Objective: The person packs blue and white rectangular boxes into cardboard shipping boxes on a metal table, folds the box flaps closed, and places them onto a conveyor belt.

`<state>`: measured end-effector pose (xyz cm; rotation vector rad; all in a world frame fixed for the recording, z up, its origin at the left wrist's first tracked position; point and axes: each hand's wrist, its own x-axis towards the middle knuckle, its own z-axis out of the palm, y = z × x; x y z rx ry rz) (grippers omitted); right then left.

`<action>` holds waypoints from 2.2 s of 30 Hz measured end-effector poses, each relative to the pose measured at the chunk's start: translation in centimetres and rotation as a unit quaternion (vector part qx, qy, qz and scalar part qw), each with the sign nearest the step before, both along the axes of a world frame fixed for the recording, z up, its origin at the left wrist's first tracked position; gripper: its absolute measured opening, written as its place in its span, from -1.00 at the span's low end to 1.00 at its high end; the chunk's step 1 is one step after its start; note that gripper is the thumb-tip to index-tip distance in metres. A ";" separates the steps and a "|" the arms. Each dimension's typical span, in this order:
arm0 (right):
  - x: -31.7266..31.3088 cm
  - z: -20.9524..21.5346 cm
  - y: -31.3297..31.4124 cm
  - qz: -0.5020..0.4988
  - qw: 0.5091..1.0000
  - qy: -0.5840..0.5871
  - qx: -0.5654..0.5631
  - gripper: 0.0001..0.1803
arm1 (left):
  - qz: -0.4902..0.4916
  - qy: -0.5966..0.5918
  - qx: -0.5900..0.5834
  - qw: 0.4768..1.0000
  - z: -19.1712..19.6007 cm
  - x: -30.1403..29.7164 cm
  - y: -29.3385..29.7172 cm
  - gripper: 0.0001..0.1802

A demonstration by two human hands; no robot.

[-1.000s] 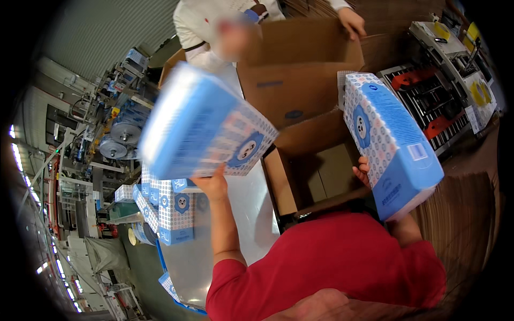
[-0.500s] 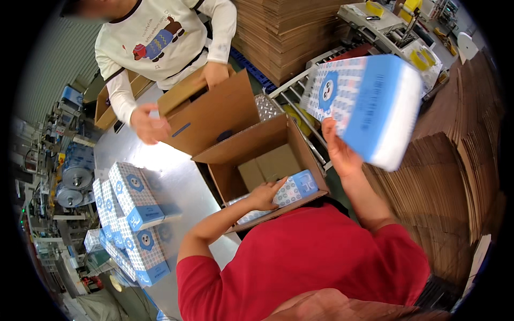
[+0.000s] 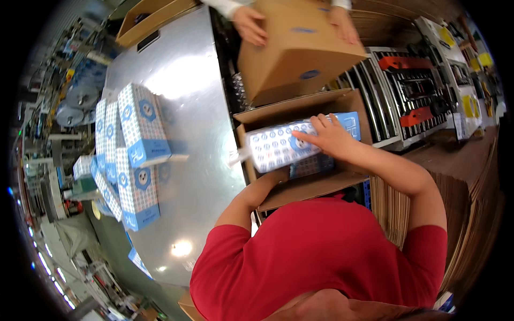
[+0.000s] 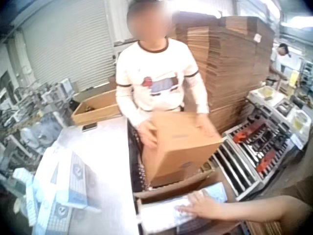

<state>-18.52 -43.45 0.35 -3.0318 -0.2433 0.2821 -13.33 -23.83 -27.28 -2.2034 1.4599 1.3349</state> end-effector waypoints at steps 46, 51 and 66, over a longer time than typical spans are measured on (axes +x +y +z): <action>0.1 -3.1 -6.4 -0.195 0.326 -0.020 0.925 -0.22 | 0.284 -0.448 -0.228 0.816 32.3 7.6 30.7 0.09; -6.6 -3.5 -10.8 -0.158 0.188 -0.044 0.968 -0.28 | 0.465 -0.263 -0.246 0.809 27.4 13.5 27.1 0.10; -15.8 0.4 -8.6 -0.264 0.274 -0.229 0.896 -0.10 | -0.010 0.210 -0.248 0.946 15.1 4.5 -4.5 -0.21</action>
